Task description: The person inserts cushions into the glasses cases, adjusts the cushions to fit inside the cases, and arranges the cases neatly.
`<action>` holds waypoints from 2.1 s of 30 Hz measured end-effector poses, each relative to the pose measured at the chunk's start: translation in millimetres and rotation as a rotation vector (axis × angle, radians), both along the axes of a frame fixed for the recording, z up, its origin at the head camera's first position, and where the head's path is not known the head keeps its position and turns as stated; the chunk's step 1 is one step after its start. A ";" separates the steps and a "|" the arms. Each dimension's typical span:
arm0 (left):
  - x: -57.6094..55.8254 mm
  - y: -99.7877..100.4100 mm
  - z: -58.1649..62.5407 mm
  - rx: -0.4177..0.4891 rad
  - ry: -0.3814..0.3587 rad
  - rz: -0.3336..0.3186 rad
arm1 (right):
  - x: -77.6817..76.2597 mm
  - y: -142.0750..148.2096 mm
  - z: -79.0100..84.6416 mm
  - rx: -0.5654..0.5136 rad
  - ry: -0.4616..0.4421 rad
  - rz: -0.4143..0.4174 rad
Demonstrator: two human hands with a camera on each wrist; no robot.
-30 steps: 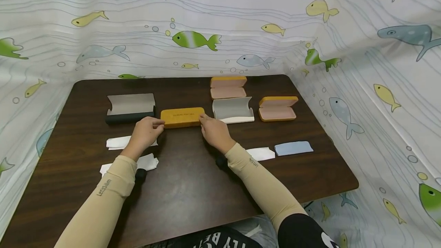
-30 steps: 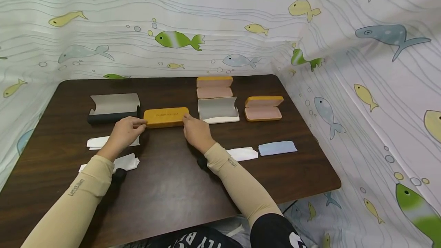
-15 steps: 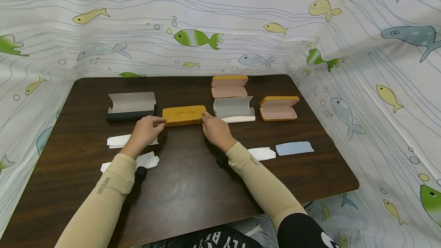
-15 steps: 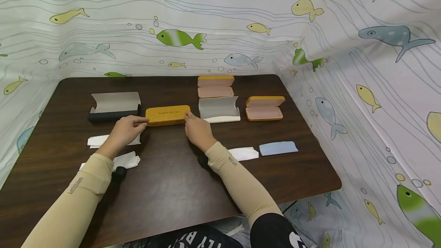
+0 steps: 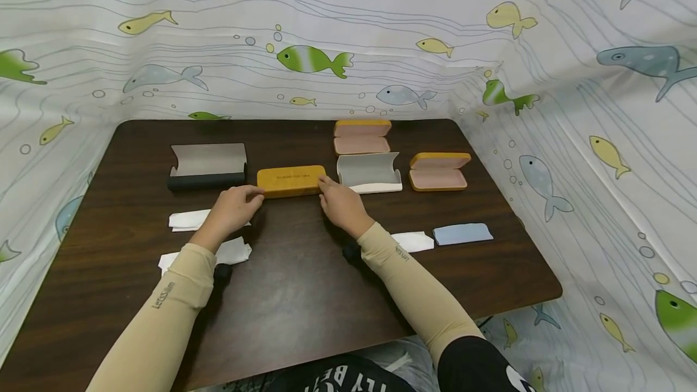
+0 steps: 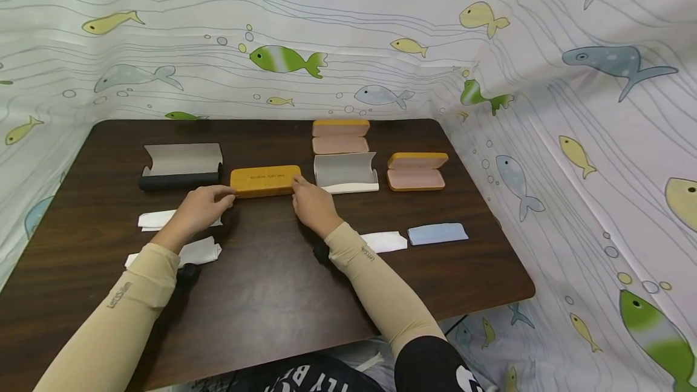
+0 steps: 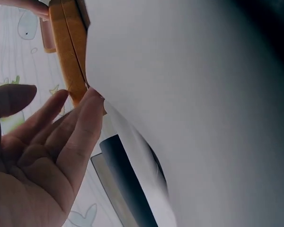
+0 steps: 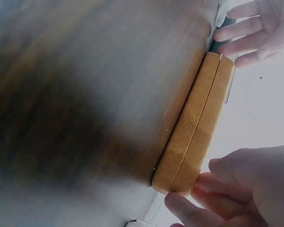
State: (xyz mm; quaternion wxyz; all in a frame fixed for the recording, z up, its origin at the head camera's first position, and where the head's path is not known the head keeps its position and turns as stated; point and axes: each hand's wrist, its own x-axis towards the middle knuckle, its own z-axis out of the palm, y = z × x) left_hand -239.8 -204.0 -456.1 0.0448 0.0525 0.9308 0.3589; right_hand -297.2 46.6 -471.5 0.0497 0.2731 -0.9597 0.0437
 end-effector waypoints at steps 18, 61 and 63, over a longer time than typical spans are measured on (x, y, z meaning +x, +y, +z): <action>16.1 -7.8 1.1 0.047 -0.045 0.015 | -3.4 6.3 12.0 0.008 -0.036 0.093; 44.0 197.4 4.3 -0.381 0.130 -0.205 | 78.3 242.0 -2.5 -0.197 -0.122 -0.133; 40.0 204.9 3.2 -0.378 0.104 -0.218 | 75.4 240.6 -2.5 -0.203 -0.124 -0.133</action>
